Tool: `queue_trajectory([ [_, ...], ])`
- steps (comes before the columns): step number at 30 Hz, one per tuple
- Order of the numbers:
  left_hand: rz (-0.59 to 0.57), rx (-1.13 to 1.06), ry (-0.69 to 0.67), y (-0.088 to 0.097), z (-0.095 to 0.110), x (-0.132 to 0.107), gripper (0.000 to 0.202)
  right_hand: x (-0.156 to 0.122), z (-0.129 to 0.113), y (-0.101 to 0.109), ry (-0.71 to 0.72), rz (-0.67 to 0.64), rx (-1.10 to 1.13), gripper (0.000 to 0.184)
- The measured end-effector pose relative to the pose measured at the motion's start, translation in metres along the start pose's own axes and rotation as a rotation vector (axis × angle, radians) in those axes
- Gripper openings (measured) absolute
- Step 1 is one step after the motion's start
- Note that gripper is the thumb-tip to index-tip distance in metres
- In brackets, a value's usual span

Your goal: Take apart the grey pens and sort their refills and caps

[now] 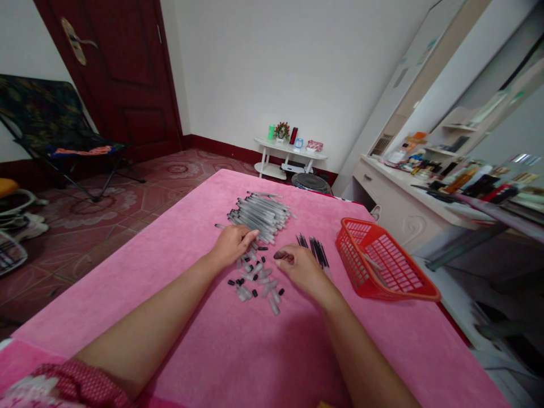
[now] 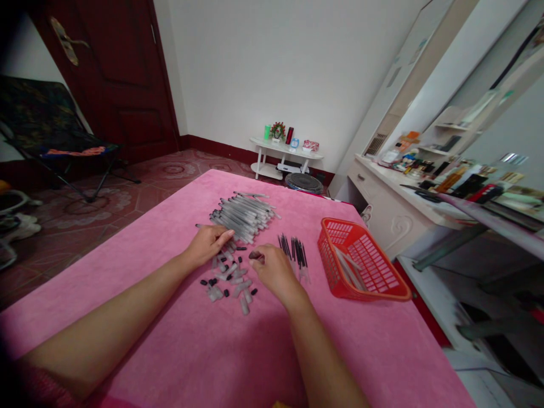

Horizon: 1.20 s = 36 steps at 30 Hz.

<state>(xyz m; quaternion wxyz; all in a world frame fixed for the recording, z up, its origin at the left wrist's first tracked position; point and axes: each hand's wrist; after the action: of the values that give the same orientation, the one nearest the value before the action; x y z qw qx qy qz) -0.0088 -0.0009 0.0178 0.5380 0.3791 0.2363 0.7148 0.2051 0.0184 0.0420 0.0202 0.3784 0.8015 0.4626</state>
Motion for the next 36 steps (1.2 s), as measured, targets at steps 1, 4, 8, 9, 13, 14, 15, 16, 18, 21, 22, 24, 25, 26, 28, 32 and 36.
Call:
queue_trajectory([
  [1,-0.018,-0.027,0.015,-0.001,-0.001,0.0,0.054,0.0,0.0,0.0,0.002,-0.002,0.003,0.02],
  [4,-0.099,-0.082,0.048,-0.001,-0.003,-0.001,0.056,0.0,0.0,0.0,0.012,-0.007,0.004,0.019],
  [8,-0.103,-0.028,-0.007,0.0,0.001,-0.002,0.053,-0.001,-0.001,0.0,0.021,-0.011,0.008,0.019],
  [9,-0.096,-0.014,-0.048,0.001,0.003,-0.003,0.051,-0.001,-0.002,0.0,0.019,-0.012,0.009,0.02],
  [13,-0.152,0.019,-0.175,0.0,0.012,-0.006,0.04,0.0,-0.003,0.0,0.019,-0.016,0.012,0.019],
  [14,-0.171,0.038,-0.185,-0.002,0.013,-0.007,0.037,0.0,-0.003,0.0,0.024,-0.014,0.014,0.019],
  [15,-0.186,0.058,-0.196,-0.003,0.014,-0.007,0.035,0.001,-0.003,-0.001,0.029,-0.011,0.017,0.019],
  [16,-0.196,0.073,-0.206,-0.005,0.014,-0.007,0.032,0.001,-0.003,-0.001,0.035,-0.007,0.02,0.019],
  [18,-0.2,0.079,-0.224,-0.008,0.013,-0.008,0.028,0.001,-0.002,-0.003,0.041,0.0,0.031,0.019],
  [21,-0.209,0.063,-0.256,-0.01,0.011,-0.007,0.025,0.001,-0.002,-0.004,0.03,-0.001,0.034,0.019],
  [22,-0.226,0.057,-0.266,-0.01,0.011,-0.007,0.024,0.001,-0.002,-0.004,0.027,-0.005,0.03,0.019],
  [24,-0.274,0.045,-0.259,-0.008,0.011,-0.008,0.025,0.0,-0.002,-0.004,0.031,-0.012,0.018,0.019],
  [25,-0.287,0.039,-0.237,-0.007,0.01,-0.008,0.028,0.0,-0.002,-0.004,0.035,-0.015,0.013,0.019],
  [26,-0.282,0.036,-0.211,-0.006,0.009,-0.007,0.031,0.0,-0.003,-0.004,0.041,-0.018,0.012,0.019],
  [28,-0.23,0.038,-0.175,-0.003,0.006,-0.006,0.036,0.0,-0.003,-0.003,0.046,-0.021,0.016,0.019],
  [32,-0.157,0.088,-0.153,0.005,-0.003,-0.003,0.04,0.0,-0.004,-0.002,0.035,-0.024,0.032,0.019],
  [36,-0.204,0.129,-0.144,0.012,-0.01,0.001,0.043,0.0,-0.003,-0.002,0.026,-0.03,0.036,0.02],
])
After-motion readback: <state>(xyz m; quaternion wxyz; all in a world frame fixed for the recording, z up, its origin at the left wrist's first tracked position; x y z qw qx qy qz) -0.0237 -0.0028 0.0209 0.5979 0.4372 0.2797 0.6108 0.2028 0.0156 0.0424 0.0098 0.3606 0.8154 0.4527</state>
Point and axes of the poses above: each hand's wrist, its own x-axis towards the middle knuckle, its own y-axis out of the back of the hand, z = x × y, and after that the axes turned 14 degrees about y, right-handed
